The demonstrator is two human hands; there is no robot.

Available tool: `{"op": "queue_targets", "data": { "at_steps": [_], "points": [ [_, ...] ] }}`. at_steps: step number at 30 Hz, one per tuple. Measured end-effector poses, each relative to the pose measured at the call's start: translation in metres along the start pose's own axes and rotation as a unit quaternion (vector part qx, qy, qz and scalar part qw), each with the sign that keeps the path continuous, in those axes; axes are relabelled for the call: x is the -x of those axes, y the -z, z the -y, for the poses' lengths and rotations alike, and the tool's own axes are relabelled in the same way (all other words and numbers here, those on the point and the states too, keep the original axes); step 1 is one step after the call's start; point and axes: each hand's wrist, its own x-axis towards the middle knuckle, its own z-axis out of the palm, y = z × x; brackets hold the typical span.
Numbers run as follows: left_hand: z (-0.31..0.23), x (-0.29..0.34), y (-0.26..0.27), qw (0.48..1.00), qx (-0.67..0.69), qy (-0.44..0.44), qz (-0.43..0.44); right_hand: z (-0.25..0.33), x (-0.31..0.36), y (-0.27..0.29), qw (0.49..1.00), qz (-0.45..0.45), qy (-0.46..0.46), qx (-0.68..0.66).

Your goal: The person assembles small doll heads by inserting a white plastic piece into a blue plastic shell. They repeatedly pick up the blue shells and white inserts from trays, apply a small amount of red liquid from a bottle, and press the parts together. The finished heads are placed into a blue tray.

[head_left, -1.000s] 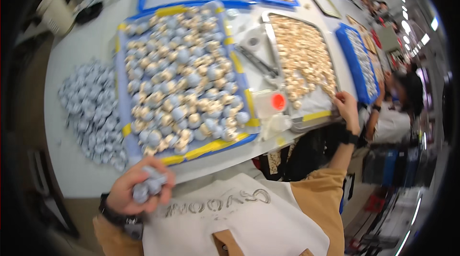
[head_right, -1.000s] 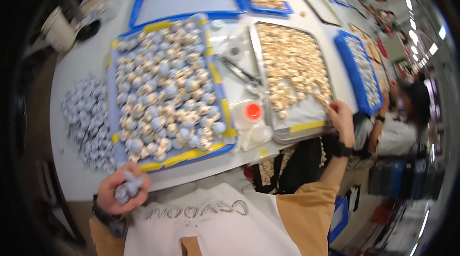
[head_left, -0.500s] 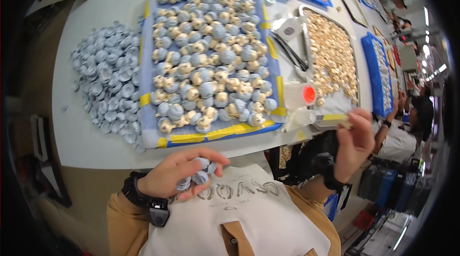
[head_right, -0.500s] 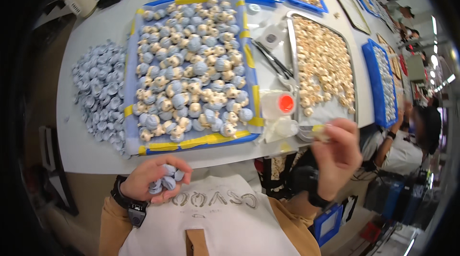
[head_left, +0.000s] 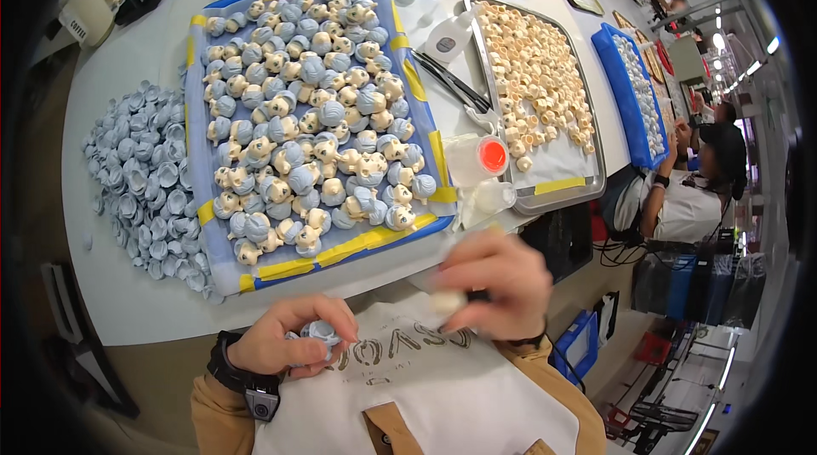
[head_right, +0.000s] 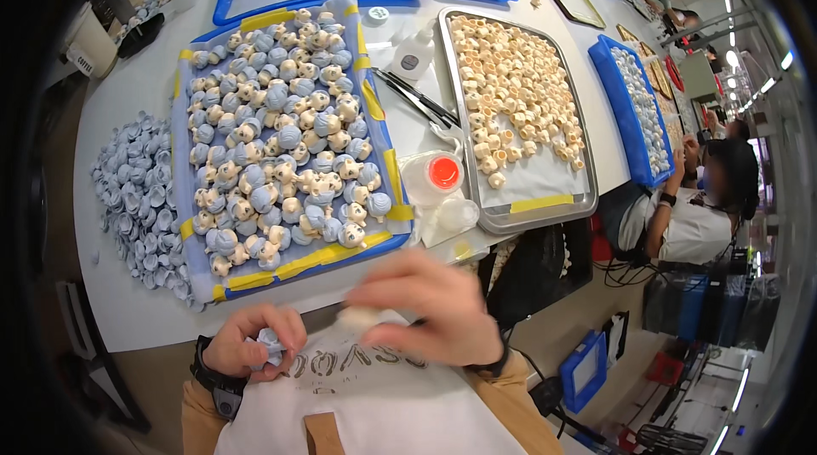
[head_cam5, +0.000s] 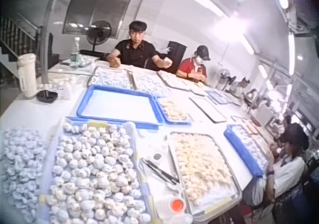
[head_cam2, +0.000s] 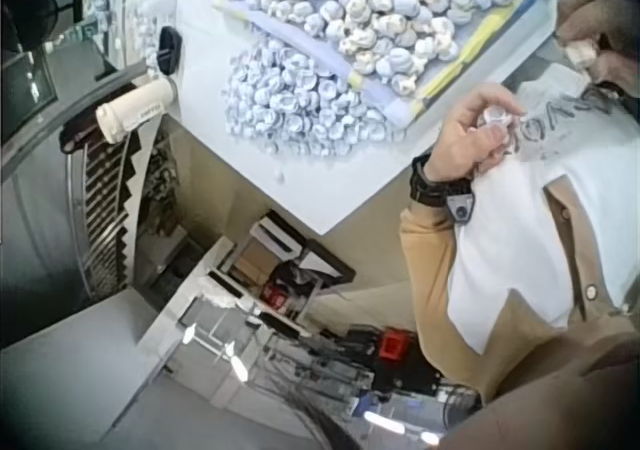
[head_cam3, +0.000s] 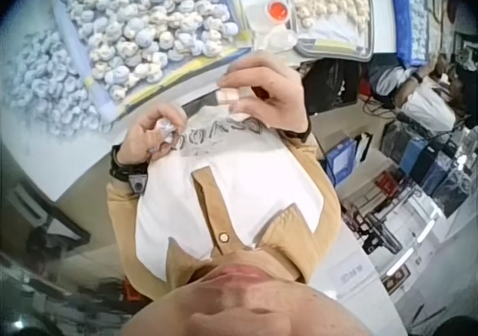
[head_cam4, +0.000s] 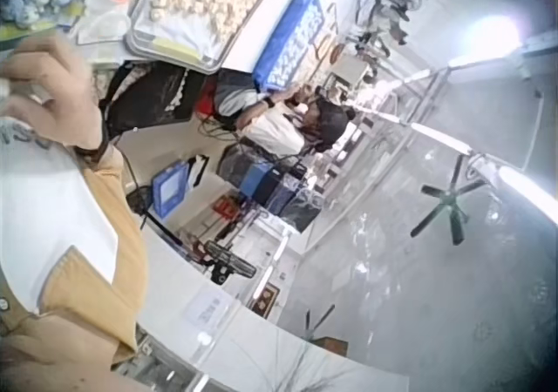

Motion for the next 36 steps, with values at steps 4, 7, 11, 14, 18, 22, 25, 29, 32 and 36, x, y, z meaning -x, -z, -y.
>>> {"op": "queue_targets", "data": {
  "at_steps": [4, 7, 11, 14, 18, 22, 25, 29, 32, 36],
  "points": [
    [-0.006, 0.001, -0.006, 0.999, -0.010, 0.050, -0.016, 0.003, -0.014, -0.035, 0.995, 0.043, 0.051, -0.072],
    [-0.011, 0.002, -0.006, 0.998, -0.028, 0.054, -0.021, 0.003, -0.016, -0.047, 0.993, 0.041, 0.096, -0.058],
    [-0.005, 0.000, -0.004, 0.995, -0.075, 0.042, -0.049, 0.000, -0.019, -0.054, 0.987, 0.031, 0.155, 0.000],
    [-0.005, 0.000, 0.000, 0.996, -0.056, 0.052, -0.043, 0.000, -0.018, -0.054, 0.987, 0.036, 0.157, 0.013],
    [-0.008, -0.003, -0.001, 0.996, -0.010, 0.080, -0.039, -0.001, -0.017, -0.047, 0.988, 0.067, 0.141, 0.017],
    [-0.006, -0.004, -0.003, 0.997, 0.043, 0.057, -0.039, -0.004, -0.016, -0.037, 0.989, 0.081, 0.121, 0.023],
    [-0.011, -0.007, -0.006, 0.997, -0.002, 0.022, -0.072, 0.008, -0.019, 0.015, 0.984, -0.031, -0.028, 0.174],
    [-0.009, -0.003, -0.002, 0.997, 0.003, 0.002, -0.078, -0.006, -0.024, 0.049, 0.918, -0.149, -0.086, 0.357],
    [-0.014, -0.003, -0.006, 0.996, 0.005, 0.007, -0.089, -0.017, -0.030, 0.048, 0.906, -0.110, -0.078, 0.401],
    [-0.010, 0.000, -0.001, 0.996, -0.006, 0.005, -0.084, -0.027, -0.034, 0.050, 0.893, -0.081, -0.067, 0.438]
  ]
}}
